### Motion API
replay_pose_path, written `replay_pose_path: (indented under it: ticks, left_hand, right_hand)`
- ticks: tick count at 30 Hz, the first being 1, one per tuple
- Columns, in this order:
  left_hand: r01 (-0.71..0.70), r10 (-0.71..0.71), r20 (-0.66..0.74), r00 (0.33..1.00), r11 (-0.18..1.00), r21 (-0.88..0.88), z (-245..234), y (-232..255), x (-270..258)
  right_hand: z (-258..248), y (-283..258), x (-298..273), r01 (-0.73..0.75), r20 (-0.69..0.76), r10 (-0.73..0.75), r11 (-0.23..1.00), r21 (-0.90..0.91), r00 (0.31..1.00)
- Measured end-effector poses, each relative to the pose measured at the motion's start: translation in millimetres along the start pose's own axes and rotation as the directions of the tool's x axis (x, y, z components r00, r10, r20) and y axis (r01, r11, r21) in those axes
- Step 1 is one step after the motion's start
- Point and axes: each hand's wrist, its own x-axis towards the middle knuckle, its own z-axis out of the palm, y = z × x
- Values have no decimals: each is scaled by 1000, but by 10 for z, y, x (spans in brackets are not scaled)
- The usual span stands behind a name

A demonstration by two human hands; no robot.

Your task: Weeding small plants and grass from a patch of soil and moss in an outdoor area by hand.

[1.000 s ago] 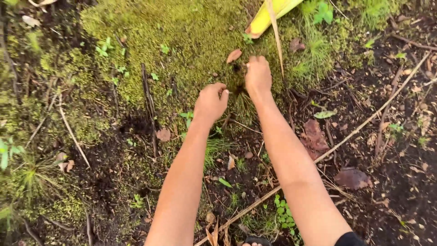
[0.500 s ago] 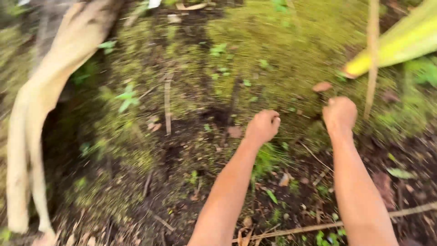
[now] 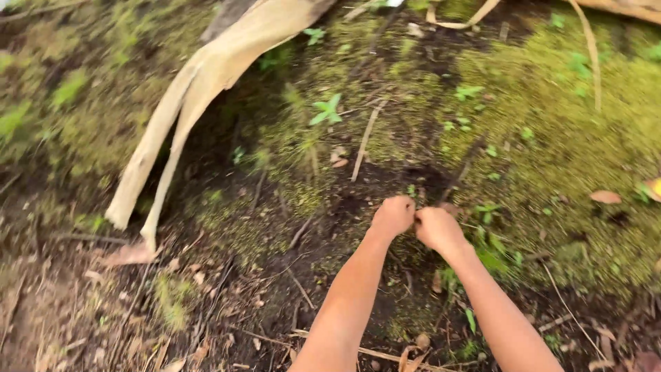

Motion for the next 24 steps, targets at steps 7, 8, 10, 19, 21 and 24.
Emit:
replay_pose_path:
  ticks: [7,8,10,19,21,24]
  left_hand:
    - [143,-193,-241,951,968,-208,-774,-994,-208]
    - [143,-210,-284,936,961,-238,-915,-1056,-226]
    - [128,-224,-355,908,953,-275,-1194,-1215,-154]
    - [212,-329,-354,875,920,-329,-1749,-1455,86]
    - [273,-357,-244,902,908,-317,-1664,-1595,231]
    - [248,-348,-250,904,901,-356,-1699,-1508,94]
  right_hand:
    - [127,-1325,624,164,-120,-158,985,48,980]
    - [181,-1418,771,226,-193,-207,971,84,959]
    - [237,-1611,1117,315,-281,-277,944,97,919]
    - [354,-2093,2259,188,-310,-59,895,405,949]
    - [684,-1996,2654,405,-473,-293,902,152,831]
    - [727,-2120,2674,394,-473,-297,912,118,829]
